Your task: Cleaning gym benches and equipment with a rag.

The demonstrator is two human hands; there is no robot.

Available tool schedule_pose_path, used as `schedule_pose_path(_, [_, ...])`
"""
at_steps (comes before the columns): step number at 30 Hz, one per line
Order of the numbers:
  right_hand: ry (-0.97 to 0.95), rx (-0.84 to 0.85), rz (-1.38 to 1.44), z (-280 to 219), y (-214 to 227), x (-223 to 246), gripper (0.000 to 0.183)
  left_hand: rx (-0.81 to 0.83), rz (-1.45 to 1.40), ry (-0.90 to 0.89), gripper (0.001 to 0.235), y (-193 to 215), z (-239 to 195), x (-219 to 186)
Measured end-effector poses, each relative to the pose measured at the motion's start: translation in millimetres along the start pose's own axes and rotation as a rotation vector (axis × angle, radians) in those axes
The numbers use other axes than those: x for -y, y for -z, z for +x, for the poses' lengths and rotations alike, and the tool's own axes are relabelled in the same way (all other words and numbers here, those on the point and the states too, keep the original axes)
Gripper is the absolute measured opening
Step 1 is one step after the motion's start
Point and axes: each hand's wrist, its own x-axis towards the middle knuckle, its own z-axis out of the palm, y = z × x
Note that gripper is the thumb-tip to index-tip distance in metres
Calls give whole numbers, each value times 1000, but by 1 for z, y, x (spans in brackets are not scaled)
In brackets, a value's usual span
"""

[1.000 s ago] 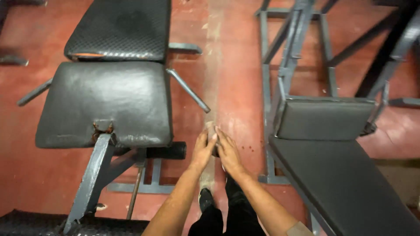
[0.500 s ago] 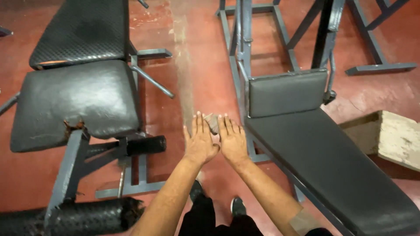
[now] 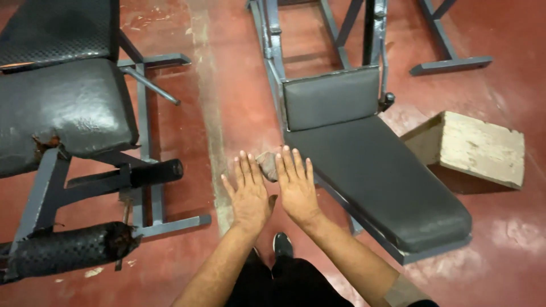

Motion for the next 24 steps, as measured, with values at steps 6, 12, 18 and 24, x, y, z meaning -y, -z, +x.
schedule_pose_path(6, [-54, 61, 1, -49, 16, 12, 73, -27, 59, -114, 117, -11, -41, -19])
schedule_pose_path(12, [-121, 81, 78, -98, 29, 28, 76, -239, -22, -254, 101, -50, -82, -19])
schedule_pose_path(18, [-151, 72, -76, -132, 44, 42, 71, -39, 177, -322, 87, -36, -118, -31])
schedule_pose_path(24, [-152, 36, -151, -157, 53, 26, 68, -129, 5, -401, 81, -55, -131, -47])
